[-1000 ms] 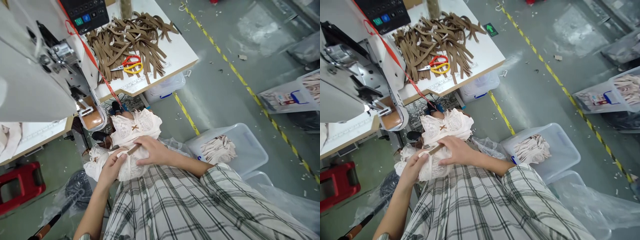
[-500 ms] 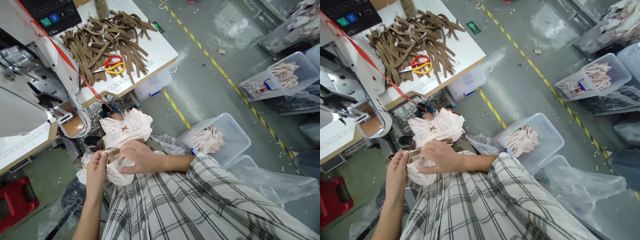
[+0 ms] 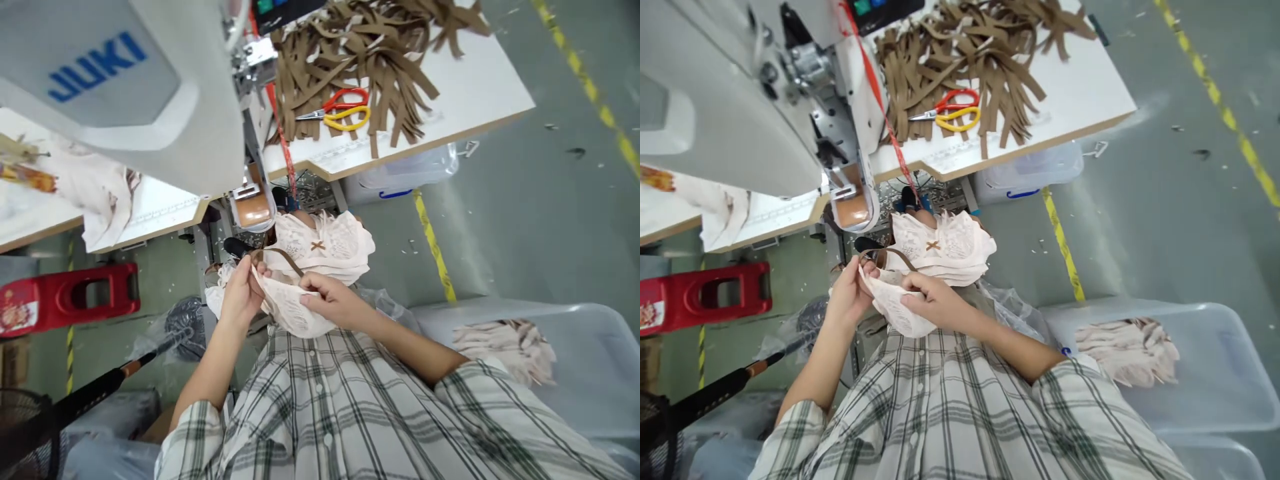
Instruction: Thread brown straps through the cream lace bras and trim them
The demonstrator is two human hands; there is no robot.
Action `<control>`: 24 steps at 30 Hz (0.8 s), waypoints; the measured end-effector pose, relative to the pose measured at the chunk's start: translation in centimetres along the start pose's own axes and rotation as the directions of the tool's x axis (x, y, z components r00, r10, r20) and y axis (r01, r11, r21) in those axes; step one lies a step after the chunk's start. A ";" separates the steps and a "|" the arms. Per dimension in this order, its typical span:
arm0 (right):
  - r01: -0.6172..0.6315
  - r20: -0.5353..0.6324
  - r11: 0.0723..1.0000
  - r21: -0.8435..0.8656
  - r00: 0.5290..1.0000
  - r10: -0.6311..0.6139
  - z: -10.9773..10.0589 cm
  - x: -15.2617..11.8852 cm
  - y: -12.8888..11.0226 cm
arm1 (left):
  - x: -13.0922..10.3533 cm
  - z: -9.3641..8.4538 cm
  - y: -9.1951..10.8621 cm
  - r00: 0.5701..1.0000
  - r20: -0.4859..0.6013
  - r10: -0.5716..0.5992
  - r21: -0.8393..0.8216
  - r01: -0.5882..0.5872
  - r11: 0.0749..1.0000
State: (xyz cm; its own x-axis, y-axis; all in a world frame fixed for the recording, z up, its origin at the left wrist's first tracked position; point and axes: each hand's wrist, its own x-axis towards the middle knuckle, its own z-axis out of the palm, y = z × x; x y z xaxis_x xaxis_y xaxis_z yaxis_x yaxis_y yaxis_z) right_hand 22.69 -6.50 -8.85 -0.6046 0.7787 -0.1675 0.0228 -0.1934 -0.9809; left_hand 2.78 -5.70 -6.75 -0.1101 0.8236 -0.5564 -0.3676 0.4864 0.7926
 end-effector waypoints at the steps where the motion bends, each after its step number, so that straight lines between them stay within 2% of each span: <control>1: -0.020 0.010 0.996 0.082 1.000 0.019 0.0 -0.1 0.1 | 0.1 -0.3 -0.2 0.999 0.035 -0.028 -0.025 0.029 0.999; 3: -0.070 0.038 0.981 0.180 0.997 0.064 0.1 -0.2 0.2 | -0.1 -0.8 -0.6 0.992 0.116 -0.041 0.029 0.038 0.999; 5: -0.097 0.060 0.979 0.177 0.994 0.088 0.2 -0.3 0.2 | -0.6 -1.2 -0.9 0.987 0.158 -0.022 0.149 -0.002 0.989; 8: -0.050 0.075 0.998 0.041 0.996 0.046 0.2 -0.6 -0.1 | -0.6 -1.8 -0.9 0.996 0.081 0.021 0.216 -0.038 0.976; 9: -0.013 0.068 1.000 -0.021 0.998 0.015 0.1 -0.6 -0.3 | -0.3 -2.1 -0.6 0.999 0.038 0.016 0.176 -0.023 0.984; 11: 0.071 0.064 0.984 -0.161 0.996 -0.061 -0.3 -0.7 -0.7 | 0.7 -2.9 0.5 0.996 -0.042 -0.080 -0.018 0.079 0.997; 13: 0.156 0.085 0.939 -0.306 0.987 -0.136 -1.1 -0.8 -1.1 | 1.7 -4.2 2.0 0.975 -0.090 -0.202 -0.250 0.174 0.952; 14: 0.195 0.105 0.907 -0.374 0.980 -0.168 -1.5 -0.8 -1.3 | 2.2 -4.9 2.9 0.966 -0.112 -0.235 -0.337 0.186 0.923; 16: 0.247 0.154 0.836 -0.490 0.968 -0.196 -2.6 -1.0 -1.8 | 3.1 -6.6 4.9 0.959 -0.163 -0.230 -0.440 0.138 0.887; 19: 0.236 0.224 0.764 -0.601 0.967 -0.123 -4.3 -1.5 -2.7 | 3.8 -9.8 7.9 0.959 -0.244 -0.145 -0.497 0.005 0.868; 21: 0.175 0.230 0.753 -0.635 0.973 -0.032 -5.3 -2.1 -3.0 | 4.1 -12.2 9.6 0.957 -0.278 -0.082 -0.531 -0.083 0.843; 24: 0.021 0.122 0.773 -0.635 0.990 0.073 -6.5 -3.0 -2.5 | 4.1 -15.8 11.3 0.953 -0.304 -0.008 -0.567 -0.174 0.805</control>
State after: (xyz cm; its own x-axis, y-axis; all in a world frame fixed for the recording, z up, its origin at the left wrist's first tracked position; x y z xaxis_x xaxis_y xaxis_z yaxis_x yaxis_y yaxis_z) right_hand 29.59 -4.44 -6.50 -0.6938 0.6839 -0.2256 0.5101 0.2456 -0.8243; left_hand -16.38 -1.43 -3.97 -0.3820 0.6920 -0.6125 -0.8007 0.0830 0.5932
